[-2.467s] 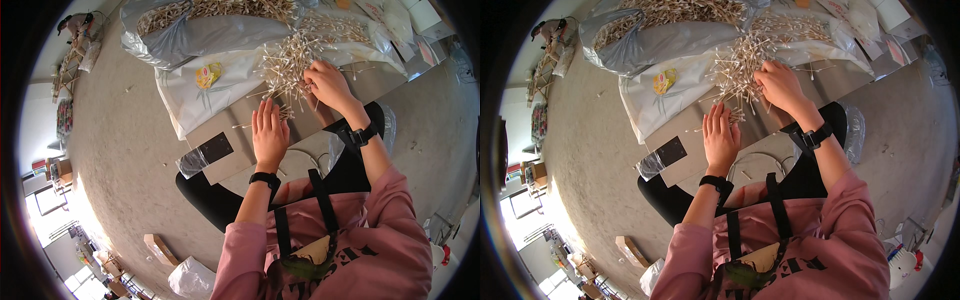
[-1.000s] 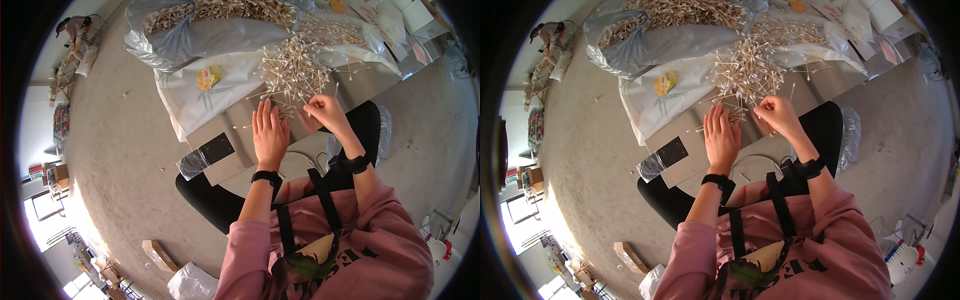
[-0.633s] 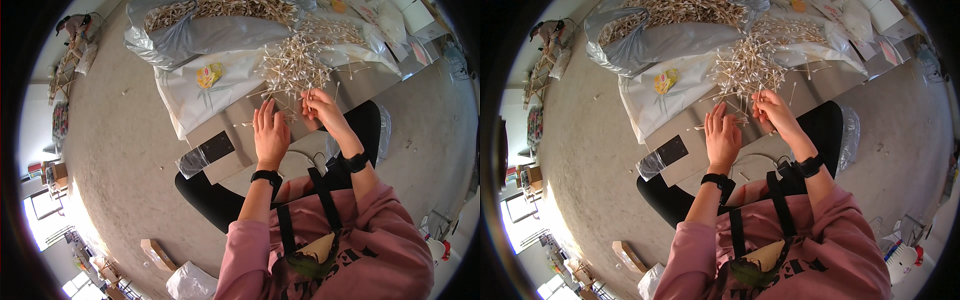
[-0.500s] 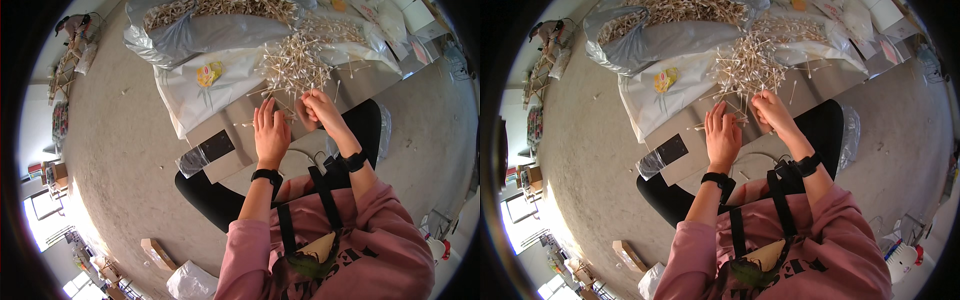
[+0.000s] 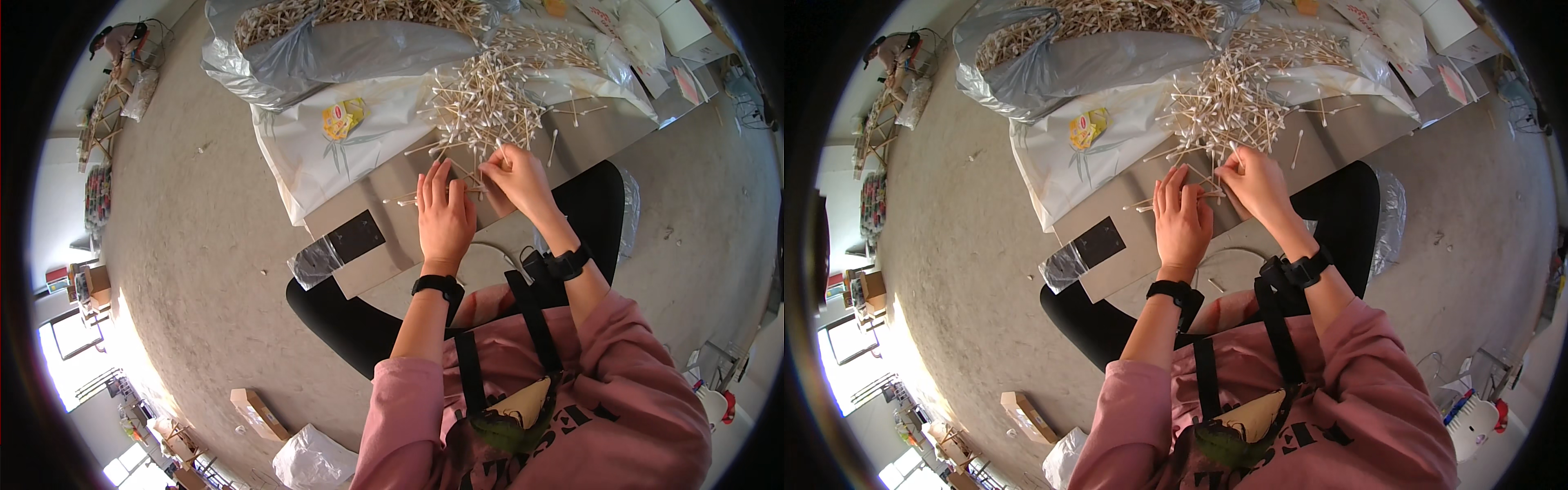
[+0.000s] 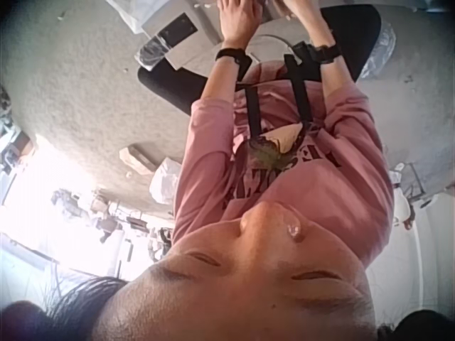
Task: The person is aligning small wooden sticks into a row and placing them into a plastic container.
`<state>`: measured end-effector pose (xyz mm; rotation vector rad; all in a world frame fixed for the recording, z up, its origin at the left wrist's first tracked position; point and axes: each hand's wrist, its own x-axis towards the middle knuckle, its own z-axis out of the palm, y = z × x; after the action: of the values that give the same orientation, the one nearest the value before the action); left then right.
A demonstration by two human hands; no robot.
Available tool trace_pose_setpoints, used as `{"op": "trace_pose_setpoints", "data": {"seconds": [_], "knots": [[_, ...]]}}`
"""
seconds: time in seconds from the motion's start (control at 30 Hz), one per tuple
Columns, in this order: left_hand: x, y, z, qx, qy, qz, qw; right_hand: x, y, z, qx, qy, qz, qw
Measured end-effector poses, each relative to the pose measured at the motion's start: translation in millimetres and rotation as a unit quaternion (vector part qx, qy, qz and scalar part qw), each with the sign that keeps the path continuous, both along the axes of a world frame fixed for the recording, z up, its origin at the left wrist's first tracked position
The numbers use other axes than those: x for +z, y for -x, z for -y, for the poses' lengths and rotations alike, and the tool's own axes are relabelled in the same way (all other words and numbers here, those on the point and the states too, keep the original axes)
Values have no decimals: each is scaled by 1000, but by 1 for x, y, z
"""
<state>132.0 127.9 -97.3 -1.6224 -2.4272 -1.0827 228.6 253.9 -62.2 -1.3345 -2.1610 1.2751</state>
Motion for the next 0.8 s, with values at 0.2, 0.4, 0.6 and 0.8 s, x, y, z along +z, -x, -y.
{"op": "trace_pose_setpoints", "data": {"seconds": [0.2,0.4,0.6,0.8], "knots": [[-1,-1,-2,-1,-7,3,1000,-2,8,6,77,-19,96,992],[-5,-1,-1,3,-11,6,1000,-2,-8,-9,78,3,-101,992],[-3,0,-1,1,-16,15,1000,21,-13,-32,-56,324,-340,881],[-2,-1,-3,-2,-15,14,1000,-19,-5,-59,1,142,-182,973]]}}
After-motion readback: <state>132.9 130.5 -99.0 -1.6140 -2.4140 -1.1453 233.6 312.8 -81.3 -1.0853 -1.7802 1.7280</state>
